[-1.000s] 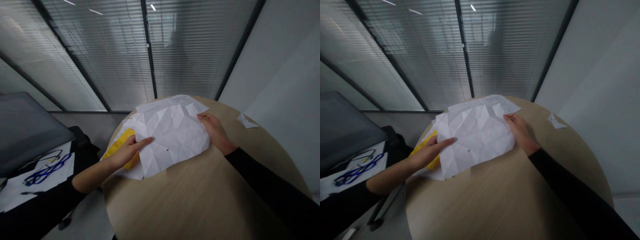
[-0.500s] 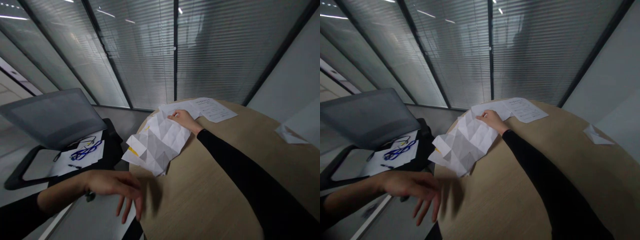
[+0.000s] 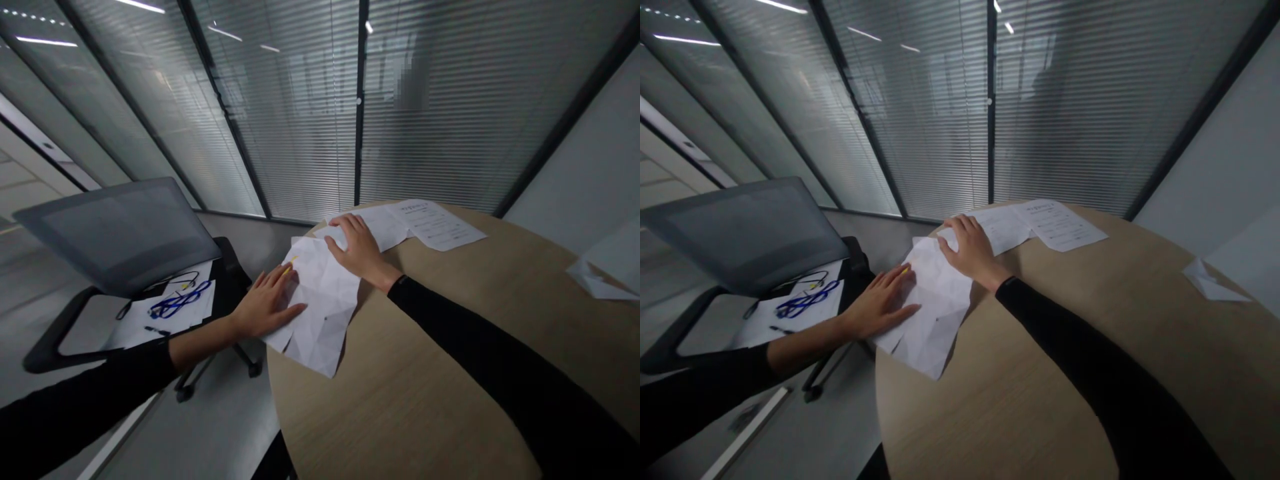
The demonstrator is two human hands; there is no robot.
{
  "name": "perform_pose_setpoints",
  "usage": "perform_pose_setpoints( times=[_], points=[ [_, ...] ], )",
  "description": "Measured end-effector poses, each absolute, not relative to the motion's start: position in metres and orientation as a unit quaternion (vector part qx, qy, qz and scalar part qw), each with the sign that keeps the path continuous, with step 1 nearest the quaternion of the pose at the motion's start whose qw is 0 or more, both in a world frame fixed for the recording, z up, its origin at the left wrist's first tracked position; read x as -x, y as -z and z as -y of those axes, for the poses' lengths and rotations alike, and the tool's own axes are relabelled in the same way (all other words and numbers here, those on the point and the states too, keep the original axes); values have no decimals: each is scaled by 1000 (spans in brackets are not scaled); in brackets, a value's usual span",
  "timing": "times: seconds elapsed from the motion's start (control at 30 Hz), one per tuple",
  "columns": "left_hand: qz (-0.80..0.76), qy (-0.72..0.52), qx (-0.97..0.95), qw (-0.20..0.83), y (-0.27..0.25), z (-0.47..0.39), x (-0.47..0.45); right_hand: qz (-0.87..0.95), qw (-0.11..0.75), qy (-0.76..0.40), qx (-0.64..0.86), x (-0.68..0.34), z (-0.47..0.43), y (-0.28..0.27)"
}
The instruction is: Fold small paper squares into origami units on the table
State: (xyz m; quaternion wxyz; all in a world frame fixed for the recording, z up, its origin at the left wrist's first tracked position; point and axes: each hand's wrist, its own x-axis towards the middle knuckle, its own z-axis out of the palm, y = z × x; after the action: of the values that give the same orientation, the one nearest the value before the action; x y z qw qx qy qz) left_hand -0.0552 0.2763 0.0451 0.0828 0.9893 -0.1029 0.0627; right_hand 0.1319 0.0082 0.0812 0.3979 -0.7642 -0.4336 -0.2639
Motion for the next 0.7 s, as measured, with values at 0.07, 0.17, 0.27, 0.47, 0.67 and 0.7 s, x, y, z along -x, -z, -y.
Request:
perform_pose_setpoints(
  times=[0.07,0.17,0.27,0.47,0.67,0.7],
  points=[
    [83,-58,-990,102,-30,-282,58,491,358,268,747,-105,12,-71],
    [79,-77,-980,165,-23,-285,55,546,288,194,762,-66,44,-49],
    [37,-110,-961,251,-28,-291,35,540,244,109,798,-46,63,-26],
    [-98,-66,-905,409,-24,-290,-4,507,204,55,836,-62,69,-3],
    [-86,-94,-903,411,-2,-277,8,502,193,58,841,-92,51,1],
    [-93,-97,-903,408,-2,-277,10,499,195,56,842,-96,45,2]
  ],
)
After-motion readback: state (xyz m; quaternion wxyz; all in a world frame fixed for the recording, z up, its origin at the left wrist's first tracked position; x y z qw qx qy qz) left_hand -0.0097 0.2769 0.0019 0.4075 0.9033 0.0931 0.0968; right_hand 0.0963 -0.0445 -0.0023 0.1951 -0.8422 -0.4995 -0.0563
